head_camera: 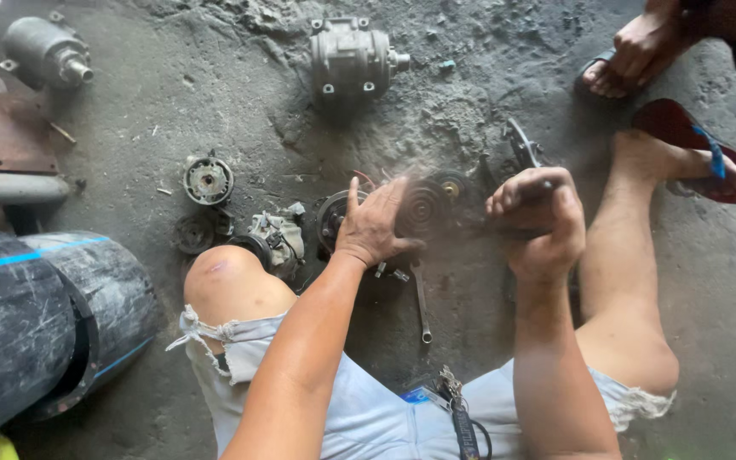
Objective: The person disassembles a mechanical component, likely an alternator or starter motor, using a power drill and wrench. They remove bolts and separate parts, placing them on the floor.
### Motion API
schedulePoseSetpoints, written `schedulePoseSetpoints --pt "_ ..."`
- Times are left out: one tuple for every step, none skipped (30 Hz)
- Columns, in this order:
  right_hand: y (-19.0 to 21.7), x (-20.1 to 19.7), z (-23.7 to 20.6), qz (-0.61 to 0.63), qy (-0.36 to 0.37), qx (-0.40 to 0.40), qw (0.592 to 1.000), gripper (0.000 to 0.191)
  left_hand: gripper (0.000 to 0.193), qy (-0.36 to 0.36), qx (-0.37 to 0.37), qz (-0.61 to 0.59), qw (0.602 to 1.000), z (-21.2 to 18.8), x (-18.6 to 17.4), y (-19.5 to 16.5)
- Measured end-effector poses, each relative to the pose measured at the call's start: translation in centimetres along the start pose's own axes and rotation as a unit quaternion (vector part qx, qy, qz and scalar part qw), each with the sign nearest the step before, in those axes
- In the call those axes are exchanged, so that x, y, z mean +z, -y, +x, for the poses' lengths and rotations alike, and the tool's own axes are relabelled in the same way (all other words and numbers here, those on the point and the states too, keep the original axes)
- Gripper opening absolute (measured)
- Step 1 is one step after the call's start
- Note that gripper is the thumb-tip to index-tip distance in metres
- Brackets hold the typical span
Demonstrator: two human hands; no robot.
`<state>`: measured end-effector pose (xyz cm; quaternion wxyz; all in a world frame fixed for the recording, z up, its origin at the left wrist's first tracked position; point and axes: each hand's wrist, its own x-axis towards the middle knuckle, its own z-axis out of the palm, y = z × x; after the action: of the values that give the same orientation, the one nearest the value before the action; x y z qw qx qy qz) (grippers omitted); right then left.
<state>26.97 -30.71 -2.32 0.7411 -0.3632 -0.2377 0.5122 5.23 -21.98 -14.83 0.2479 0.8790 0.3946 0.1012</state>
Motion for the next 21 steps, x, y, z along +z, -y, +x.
schedulePoseSetpoints --pt "0.7 -1.5 -0.4 0.004 -0.051 0.052 0.997 0.033 0.129 -0.002 0.001 0.002 1.0 0.0 -0.1 -0.1" --pt "0.6 -3.2 -0.4 -0.036 -0.11 0.083 0.99 0.031 0.128 -0.002 -0.001 0.004 1.0 0.0 -0.2 -0.1" --pt "-0.7 -4.8 -0.1 -0.075 -0.169 0.116 0.976 0.029 0.127 -0.001 -0.002 0.006 1.0 0.0 -0.3 -0.2" --pt "-2.2 -6.4 -0.3 -0.112 -0.227 0.148 0.956 0.027 0.126 -0.001 -0.004 0.007 1.0 -0.1 -0.3 -0.3" --pt "-3.9 -7.9 -0.8 -0.158 -0.258 0.171 0.938 0.028 0.126 0.009 -0.011 0.004 1.0 -0.1 -0.4 -0.4" --pt "-5.5 -9.2 -1.2 -0.202 -0.288 0.192 0.916 0.029 0.126 0.017 -0.016 0.002 1.0 -0.1 -0.5 -0.5" --pt "-6.9 -10.3 -1.9 -0.312 -0.273 0.234 0.879 0.036 0.127 0.024 -0.022 0.001 0.999 -0.1 -0.5 -0.5" --pt "-7.9 -11.2 -2.4 -0.417 -0.256 0.274 0.828 0.043 0.128 0.012 -0.016 0.007 1.0 -0.1 -0.5 -0.6" --pt "-8.2 -12.1 -2.5 -0.471 -0.242 0.227 0.817 0.046 0.128 0.002 -0.011 0.013 1.0 -0.1 -0.5 -0.6" --pt "-8.1 -12.3 -2.7 -0.522 -0.227 0.182 0.802 0.049 0.129 -0.005 -0.006 0.018 1.0 -0.1 -0.4 -0.7" --pt "-7.8 -12.7 -2.8 -0.571 -0.21 0.138 0.781 0.053 0.13 0.0 -0.004 0.02 1.0 -0.1 -0.3 -0.7" --pt "-7.4 -13.2 -2.5 -0.559 -0.263 0.122 0.777 0.049 0.13 0.003 -0.003 0.022 1.0 0.0 -0.2 -0.7" --pt "-6.7 -13.5 -1.7 -0.545 -0.315 0.107 0.77 0.045 0.131 0.007 -0.004 0.025 1.0 0.0 -0.1 -0.7" --pt "-6.1 -13.7 -0.6 -0.529 -0.364 0.093 0.761 0.042 0.131 -0.007 0.007 0.032 0.999 0.0 0.1 -0.7" --pt "-5.4 -14.0 0.4 -0.554 -0.376 0.078 0.739 0.039 0.132 -0.02 0.017 0.038 0.999 0.0 0.2 -0.7" --pt "-4.7 -14.5 1.4 -0.578 -0.386 0.066 0.716 0.037 0.132 -0.033 0.027 0.045 0.998 0.0 0.3 -0.7" --pt "-4.3 -15.1 2.2 -0.63 -0.378 0.037 0.678 0.038 0.133 -0.023 0.024 0.047 0.998 0.0 0.4 -0.7" --pt "-4.1 -15.8 3.1 -0.679 -0.366 0.008 0.637 0.041 0.134 -0.014 0.021 0.049 0.998 0.0 0.5 -0.6" --pt "-4.0 -16.5 3.8 -0.725 -0.35 -0.023 0.593 0.045 0.135 -0.007 0.017 0.052 0.998 0.1 0.6 -0.6" --pt "-4.1 -17.3 4.4 -0.73 -0.329 -0.008 0.599 0.053 0.135 -0.011 0.02 0.052 0.998 0.1 0.6 -0.6" --pt "-4.1 -18.0 5.0 -0.734 -0.307 0.006 0.605 0.062 0.135 -0.016 0.023 0.051 0.998 0.1 0.7 -0.6"
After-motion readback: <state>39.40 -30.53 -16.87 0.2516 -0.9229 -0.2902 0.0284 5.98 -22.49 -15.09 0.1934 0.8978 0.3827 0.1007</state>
